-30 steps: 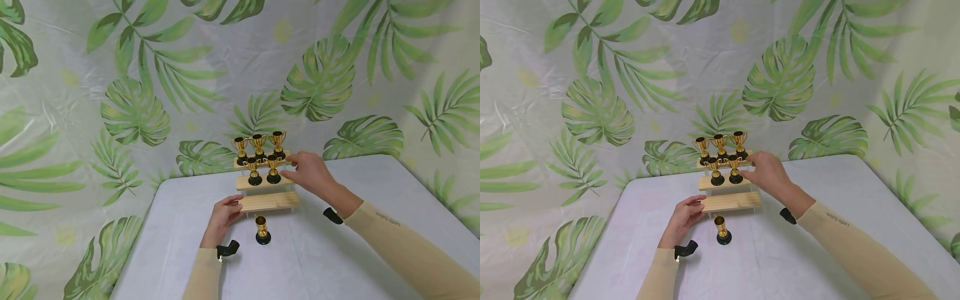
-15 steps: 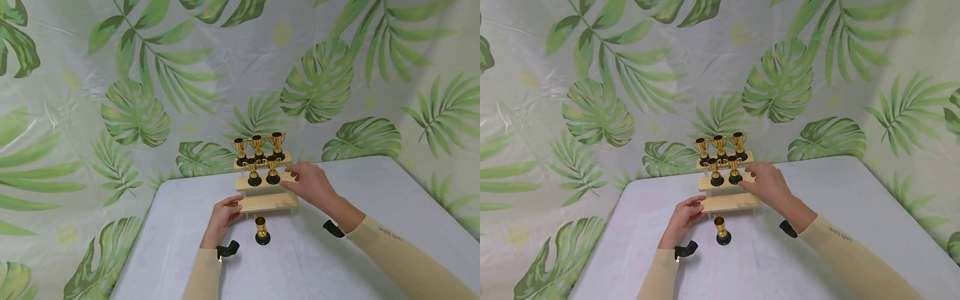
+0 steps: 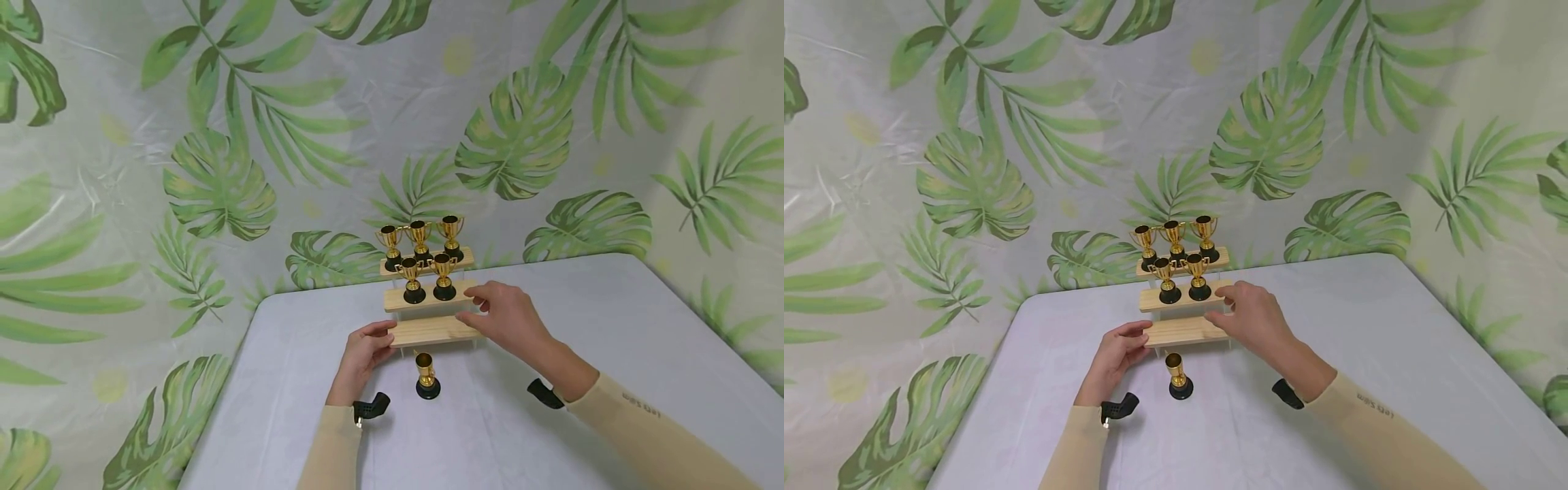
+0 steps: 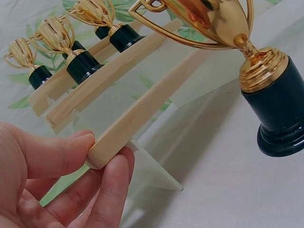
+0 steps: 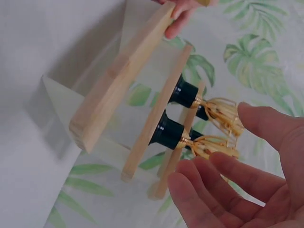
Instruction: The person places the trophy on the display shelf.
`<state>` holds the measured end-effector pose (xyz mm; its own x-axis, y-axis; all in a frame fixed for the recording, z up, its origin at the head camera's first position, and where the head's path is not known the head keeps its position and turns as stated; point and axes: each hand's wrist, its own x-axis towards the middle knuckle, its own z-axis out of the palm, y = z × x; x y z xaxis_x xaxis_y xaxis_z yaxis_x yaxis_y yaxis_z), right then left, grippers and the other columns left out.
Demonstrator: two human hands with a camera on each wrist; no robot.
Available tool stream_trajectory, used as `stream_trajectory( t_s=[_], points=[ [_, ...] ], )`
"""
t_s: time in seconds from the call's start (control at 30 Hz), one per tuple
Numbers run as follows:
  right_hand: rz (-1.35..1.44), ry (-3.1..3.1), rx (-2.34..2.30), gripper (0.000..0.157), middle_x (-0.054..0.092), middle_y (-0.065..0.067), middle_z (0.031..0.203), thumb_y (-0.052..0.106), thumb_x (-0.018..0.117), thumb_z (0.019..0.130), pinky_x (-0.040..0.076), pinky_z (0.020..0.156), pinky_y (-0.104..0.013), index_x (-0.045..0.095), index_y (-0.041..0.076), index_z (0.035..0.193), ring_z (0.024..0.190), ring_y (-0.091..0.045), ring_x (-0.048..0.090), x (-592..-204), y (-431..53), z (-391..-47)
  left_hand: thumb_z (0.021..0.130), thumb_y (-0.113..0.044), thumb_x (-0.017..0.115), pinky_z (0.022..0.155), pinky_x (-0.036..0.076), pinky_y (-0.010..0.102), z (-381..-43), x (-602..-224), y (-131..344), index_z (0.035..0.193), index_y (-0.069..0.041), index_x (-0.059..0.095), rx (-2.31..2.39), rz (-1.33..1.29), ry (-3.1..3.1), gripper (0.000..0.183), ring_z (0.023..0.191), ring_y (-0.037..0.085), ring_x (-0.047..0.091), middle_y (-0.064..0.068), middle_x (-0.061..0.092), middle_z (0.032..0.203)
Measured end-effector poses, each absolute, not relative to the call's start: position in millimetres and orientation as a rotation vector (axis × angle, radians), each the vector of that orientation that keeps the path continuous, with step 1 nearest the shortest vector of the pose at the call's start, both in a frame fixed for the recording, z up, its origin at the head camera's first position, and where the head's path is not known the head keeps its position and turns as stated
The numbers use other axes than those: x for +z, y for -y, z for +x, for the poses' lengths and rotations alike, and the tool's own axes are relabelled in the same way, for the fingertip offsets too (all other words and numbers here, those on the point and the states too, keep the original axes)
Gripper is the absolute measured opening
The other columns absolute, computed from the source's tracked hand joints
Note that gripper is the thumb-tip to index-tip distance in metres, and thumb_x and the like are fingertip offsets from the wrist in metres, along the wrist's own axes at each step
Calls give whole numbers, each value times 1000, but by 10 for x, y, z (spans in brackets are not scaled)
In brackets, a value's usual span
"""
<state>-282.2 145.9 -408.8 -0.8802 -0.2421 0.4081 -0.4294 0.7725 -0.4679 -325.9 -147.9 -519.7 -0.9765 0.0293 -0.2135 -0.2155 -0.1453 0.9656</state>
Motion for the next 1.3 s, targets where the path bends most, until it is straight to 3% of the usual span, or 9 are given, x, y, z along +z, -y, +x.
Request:
stream_trajectory(
  t_s=[0.47, 1.3],
  points=[
    [553, 2615, 874, 35, 69, 1, 93, 33, 85, 82, 54, 68, -36, 76, 11, 108, 82, -19, 66, -4280, -1328, -2633, 88, 0, 72, 75, 57, 29, -3252, -5191, 1474, 123, -4, 71, 2260, -196, -1939, 35, 88, 19, 67, 13, 65, 114],
    [591, 2655, 908, 39, 62, 12, 86, 38, 89, 76, 50, 66, -28, 77, 16, 105, 77, -10, 60, -4584, -946, -2387, 88, -1, 72, 76, 57, 29, -3239, -5180, 1463, 120, -7, 73, 2247, -220, -1961, 33, 90, 20, 67, 14, 65, 117]
  ],
)
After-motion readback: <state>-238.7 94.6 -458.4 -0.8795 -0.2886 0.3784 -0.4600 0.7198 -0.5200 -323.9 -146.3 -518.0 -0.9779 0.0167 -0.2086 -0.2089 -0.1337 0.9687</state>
